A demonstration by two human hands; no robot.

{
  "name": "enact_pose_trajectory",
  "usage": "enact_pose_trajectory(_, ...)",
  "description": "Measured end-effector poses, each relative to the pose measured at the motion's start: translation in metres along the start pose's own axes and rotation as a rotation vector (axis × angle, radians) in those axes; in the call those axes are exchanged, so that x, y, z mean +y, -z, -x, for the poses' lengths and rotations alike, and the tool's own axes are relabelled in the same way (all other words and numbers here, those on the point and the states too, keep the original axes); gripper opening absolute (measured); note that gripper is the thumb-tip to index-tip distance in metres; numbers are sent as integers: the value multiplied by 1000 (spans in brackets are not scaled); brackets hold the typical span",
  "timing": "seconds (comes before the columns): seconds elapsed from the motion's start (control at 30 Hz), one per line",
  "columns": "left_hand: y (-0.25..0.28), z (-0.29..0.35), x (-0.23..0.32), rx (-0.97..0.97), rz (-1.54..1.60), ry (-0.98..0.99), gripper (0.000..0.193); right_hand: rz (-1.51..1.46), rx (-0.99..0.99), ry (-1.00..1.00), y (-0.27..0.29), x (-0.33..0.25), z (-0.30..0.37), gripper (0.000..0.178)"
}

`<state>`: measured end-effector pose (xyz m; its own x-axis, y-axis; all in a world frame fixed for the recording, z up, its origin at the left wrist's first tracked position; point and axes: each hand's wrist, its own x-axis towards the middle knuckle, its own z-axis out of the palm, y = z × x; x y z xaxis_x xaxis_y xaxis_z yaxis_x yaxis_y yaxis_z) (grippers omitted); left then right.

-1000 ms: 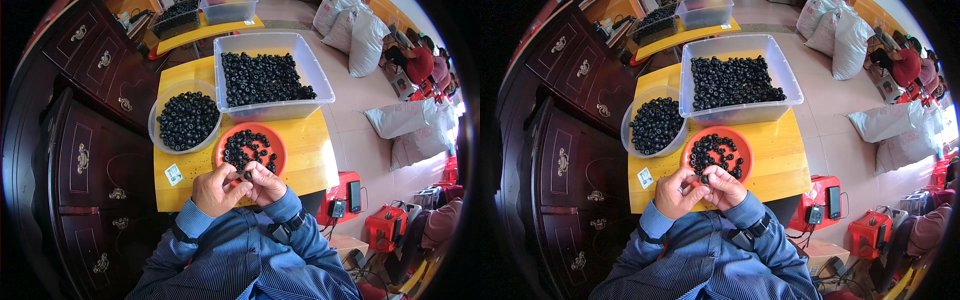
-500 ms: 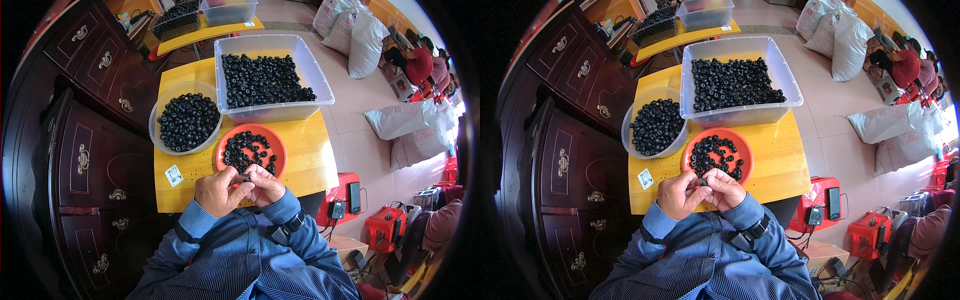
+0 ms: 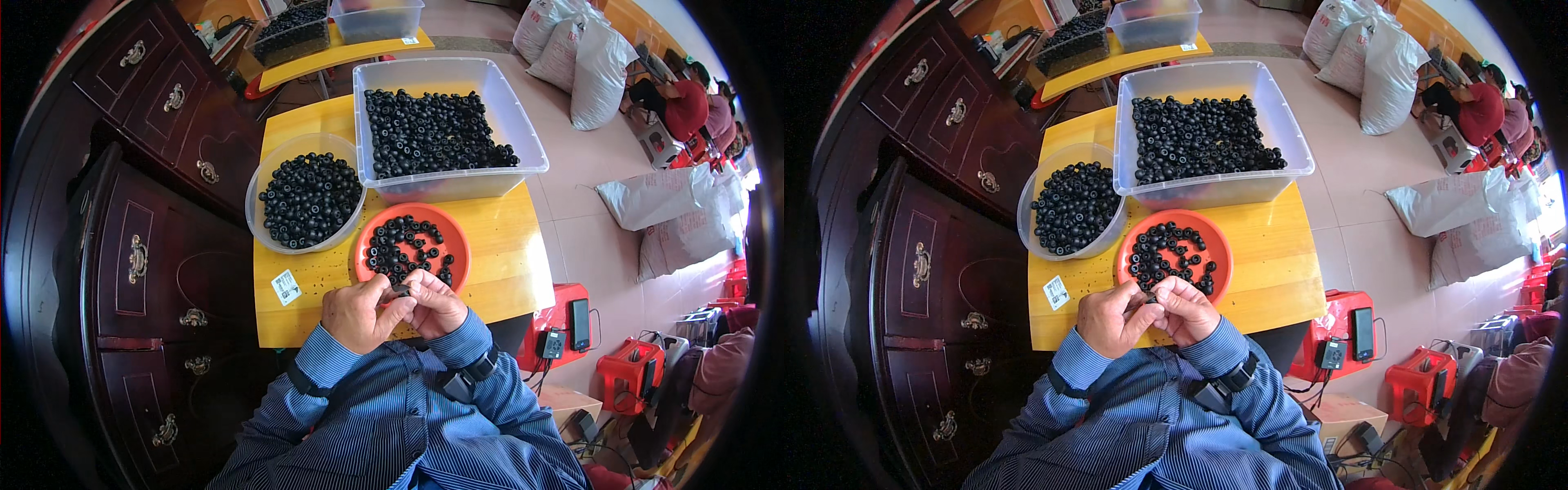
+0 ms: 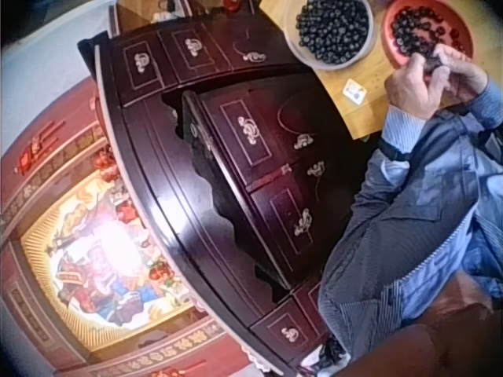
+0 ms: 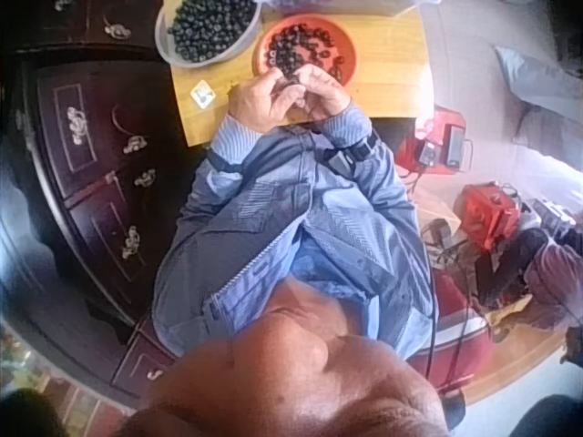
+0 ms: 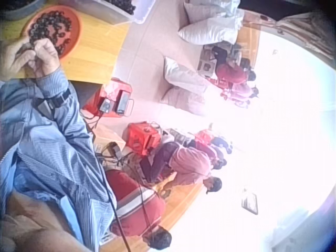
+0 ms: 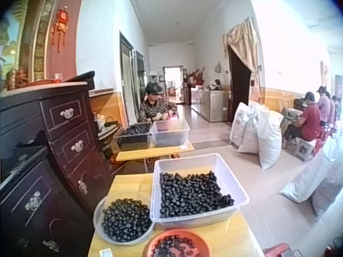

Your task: Inspecting and sorting black rubber/plastic parts from a bin into a smaller bowl and onto a plate.

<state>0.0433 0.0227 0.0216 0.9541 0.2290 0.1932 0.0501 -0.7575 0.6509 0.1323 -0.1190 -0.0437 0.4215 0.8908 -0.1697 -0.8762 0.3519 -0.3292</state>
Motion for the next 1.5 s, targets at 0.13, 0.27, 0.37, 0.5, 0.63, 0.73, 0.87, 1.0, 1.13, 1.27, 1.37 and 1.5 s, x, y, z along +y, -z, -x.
enact_pose_trajectory(0.13, 0, 0, 0, -48, 59, 35, 33, 16, -2, 41, 1, 1, 0, 7)
enact_pose_trajectory(0.27, -1, 2, -1, -62, 26, 34, 33, 19, 31, 43, -2, 1, -1, 7)
enact_pose_trajectory(0.37, 4, -1, 3, -10, 77, 47, 37, 10, 21, 31, -4, -1, -2, 6)
enact_pose_trajectory(0.5, 5, -4, 3, 40, 99, 23, 42, 5, 13, 2, -1, -2, -2, 6)
enact_pose_trajectory(0.63, 6, -6, 6, 0, 45, 35, 42, -12, -25, 11, -2, -2, -2, 6)
enact_pose_trajectory(0.73, 4, -6, 5, 31, 71, 13, 42, -16, -6, 16, -3, -2, -2, 6)
enact_pose_trajectory(0.87, 2, -5, 1, 11, 72, 27, 39, -20, 15, 15, -3, -3, -3, 5)
enact_pose_trajectory(1.0, 2, -3, 2, -42, 46, 37, 34, -5, 17, 29, -5, -3, -2, 6)
enact_pose_trajectory(1.13, -1, -2, -2, -77, 49, 42, 34, -4, 13, 48, -1, -1, -4, 7)
enact_pose_trajectory(1.27, 5, -2, 4, 3, 132, 27, 27, -23, -14, 25, -1, -1, -4, 7)
enact_pose_trajectory(1.37, 9, -2, 10, 93, 251, 46, 22, -45, 3, 19, 0, 0, -4, 8)
enact_pose_trajectory(1.5, 9, -4, 10, 97, 303, 31, 26, -72, -43, -8, -4, -1, -5, 11)
